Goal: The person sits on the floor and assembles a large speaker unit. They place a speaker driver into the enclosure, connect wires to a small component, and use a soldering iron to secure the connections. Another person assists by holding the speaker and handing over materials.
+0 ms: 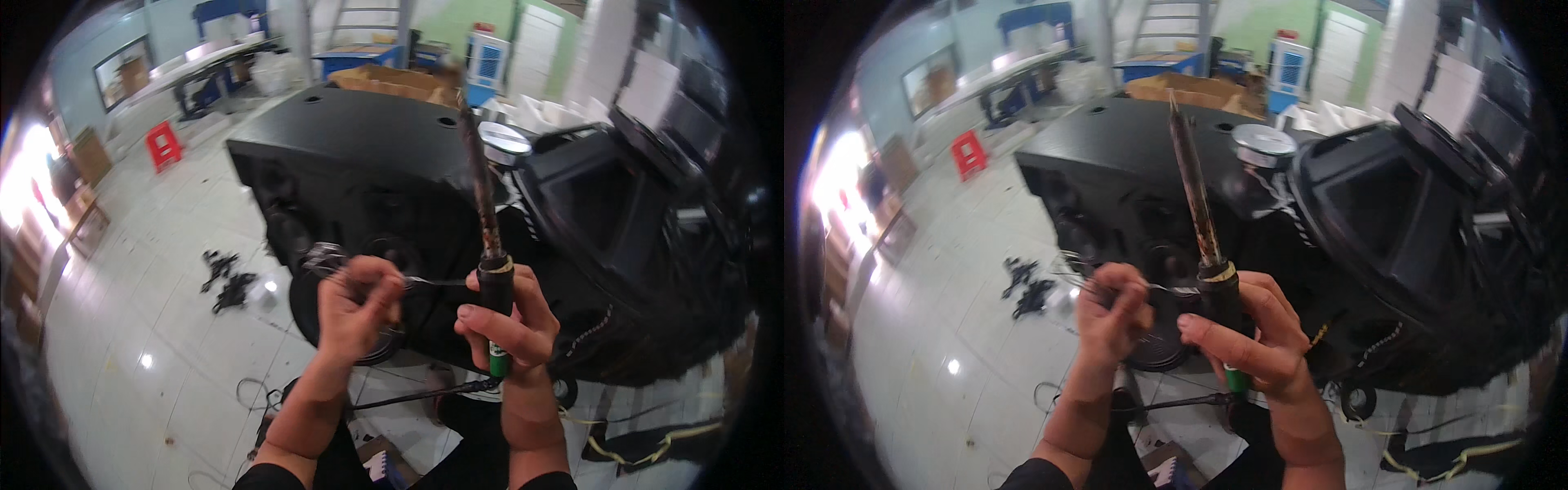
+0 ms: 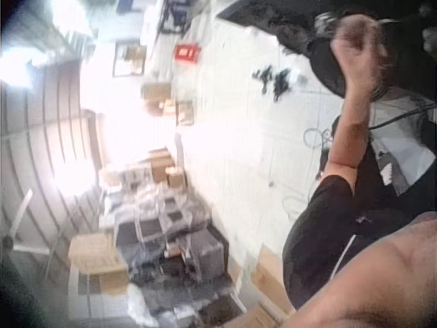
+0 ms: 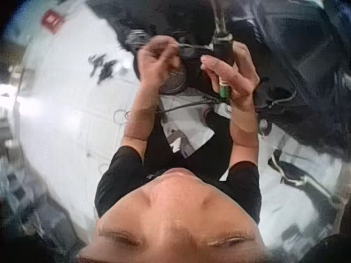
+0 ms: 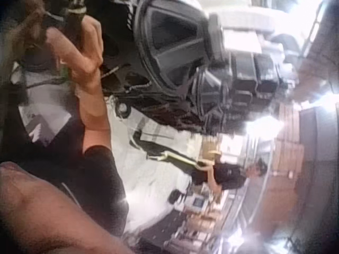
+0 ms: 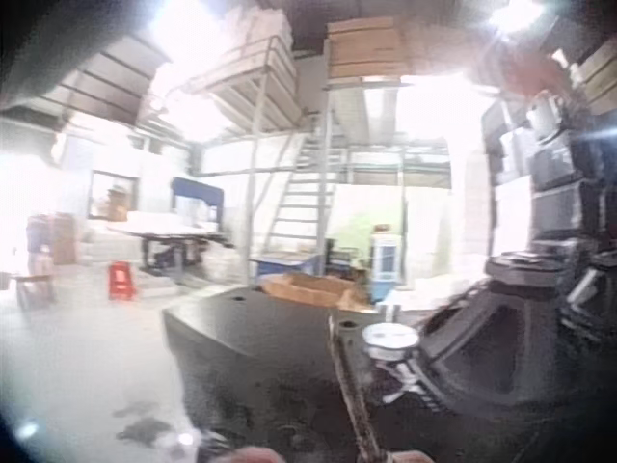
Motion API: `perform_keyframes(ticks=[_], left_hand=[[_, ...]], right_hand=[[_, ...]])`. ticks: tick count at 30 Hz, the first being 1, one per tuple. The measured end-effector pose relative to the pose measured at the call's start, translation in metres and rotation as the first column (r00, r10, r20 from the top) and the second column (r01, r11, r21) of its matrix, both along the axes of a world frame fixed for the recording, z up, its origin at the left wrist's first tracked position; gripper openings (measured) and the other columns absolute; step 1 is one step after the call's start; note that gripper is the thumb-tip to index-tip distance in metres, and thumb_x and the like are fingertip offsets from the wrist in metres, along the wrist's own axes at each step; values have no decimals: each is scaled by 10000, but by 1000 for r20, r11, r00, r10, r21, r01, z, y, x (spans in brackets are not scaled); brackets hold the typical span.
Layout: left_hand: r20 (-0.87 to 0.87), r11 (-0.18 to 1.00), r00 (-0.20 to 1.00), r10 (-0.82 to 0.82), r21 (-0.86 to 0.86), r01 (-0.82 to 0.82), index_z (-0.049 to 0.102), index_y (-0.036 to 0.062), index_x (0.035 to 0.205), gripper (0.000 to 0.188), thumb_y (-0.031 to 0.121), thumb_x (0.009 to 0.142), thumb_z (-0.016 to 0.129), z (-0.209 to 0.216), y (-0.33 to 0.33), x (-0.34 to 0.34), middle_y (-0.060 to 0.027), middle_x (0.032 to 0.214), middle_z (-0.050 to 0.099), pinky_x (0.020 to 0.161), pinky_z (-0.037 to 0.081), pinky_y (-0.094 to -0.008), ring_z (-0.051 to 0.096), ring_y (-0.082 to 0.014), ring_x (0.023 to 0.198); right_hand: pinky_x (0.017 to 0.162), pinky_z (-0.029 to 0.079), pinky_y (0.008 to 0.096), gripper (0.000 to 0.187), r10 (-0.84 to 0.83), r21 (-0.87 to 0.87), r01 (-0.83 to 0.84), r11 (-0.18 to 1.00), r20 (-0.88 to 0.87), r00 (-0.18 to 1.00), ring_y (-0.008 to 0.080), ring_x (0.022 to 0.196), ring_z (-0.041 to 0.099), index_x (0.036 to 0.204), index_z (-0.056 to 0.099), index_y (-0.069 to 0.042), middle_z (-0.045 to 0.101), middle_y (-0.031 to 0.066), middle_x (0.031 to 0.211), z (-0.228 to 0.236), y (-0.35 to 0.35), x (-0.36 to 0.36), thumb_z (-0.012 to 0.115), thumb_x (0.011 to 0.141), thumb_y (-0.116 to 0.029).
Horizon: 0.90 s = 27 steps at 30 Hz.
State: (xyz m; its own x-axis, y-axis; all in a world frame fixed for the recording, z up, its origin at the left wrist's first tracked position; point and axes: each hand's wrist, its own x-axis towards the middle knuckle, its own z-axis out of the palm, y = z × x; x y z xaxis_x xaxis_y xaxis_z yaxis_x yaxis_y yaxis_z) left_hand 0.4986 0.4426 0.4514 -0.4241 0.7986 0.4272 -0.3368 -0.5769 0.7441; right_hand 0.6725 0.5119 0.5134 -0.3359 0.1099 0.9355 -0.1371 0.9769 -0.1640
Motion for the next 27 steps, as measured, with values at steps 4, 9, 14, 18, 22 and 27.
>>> perform_keyframes(ticks=[4,9,14,18,22,27], left_hand=[[165,992,986,36,115,-56,607,-2,952,157,134,937,685,22,45,-3,17,645,521,426,323,-219,398,-35,456],[174,995,984,35,83,-50,625,3,952,140,125,932,692,27,81,-6,27,636,510,421,306,-212,387,-28,456],[61,989,991,116,87,-121,644,5,913,143,110,892,738,18,114,-7,16,668,590,434,336,-186,470,-22,492],[12,984,986,163,71,-164,649,13,901,142,98,872,758,19,129,-11,6,689,623,445,353,-172,487,-16,508],[-8,978,986,164,133,-162,640,1,885,139,75,866,757,24,138,-17,13,675,610,452,362,-161,488,-12,508],[-14,968,976,217,135,-214,644,2,887,133,61,858,760,15,144,-18,11,705,621,456,351,-155,490,-3,530]], right_hand=[[666,515,372,415,-18,76,40,996,-275,961,258,835,588,1280,569,-243,597,145,1001,-19,28,22,577,948,-492],[588,451,327,603,9,-223,-111,968,-413,911,210,773,541,1385,477,-283,562,126,992,-52,34,34,500,913,-658],[557,433,345,531,8,-424,-271,864,-527,850,223,720,549,1281,550,-199,597,151,928,-62,32,32,559,923,-591],[565,449,359,454,31,-484,-336,808,-535,844,239,722,570,1207,573,-122,605,161,918,-75,39,46,596,931,-482],[577,514,380,284,-102,-406,-83,910,-412,905,258,734,593,1131,587,-153,593,148,983,-81,30,49,661,924,-333],[547,462,313,317,-163,-276,93,957,-244,956,229,854,554,1226,574,-227,517,84,1034,-91,33,52,616,951,-379]])
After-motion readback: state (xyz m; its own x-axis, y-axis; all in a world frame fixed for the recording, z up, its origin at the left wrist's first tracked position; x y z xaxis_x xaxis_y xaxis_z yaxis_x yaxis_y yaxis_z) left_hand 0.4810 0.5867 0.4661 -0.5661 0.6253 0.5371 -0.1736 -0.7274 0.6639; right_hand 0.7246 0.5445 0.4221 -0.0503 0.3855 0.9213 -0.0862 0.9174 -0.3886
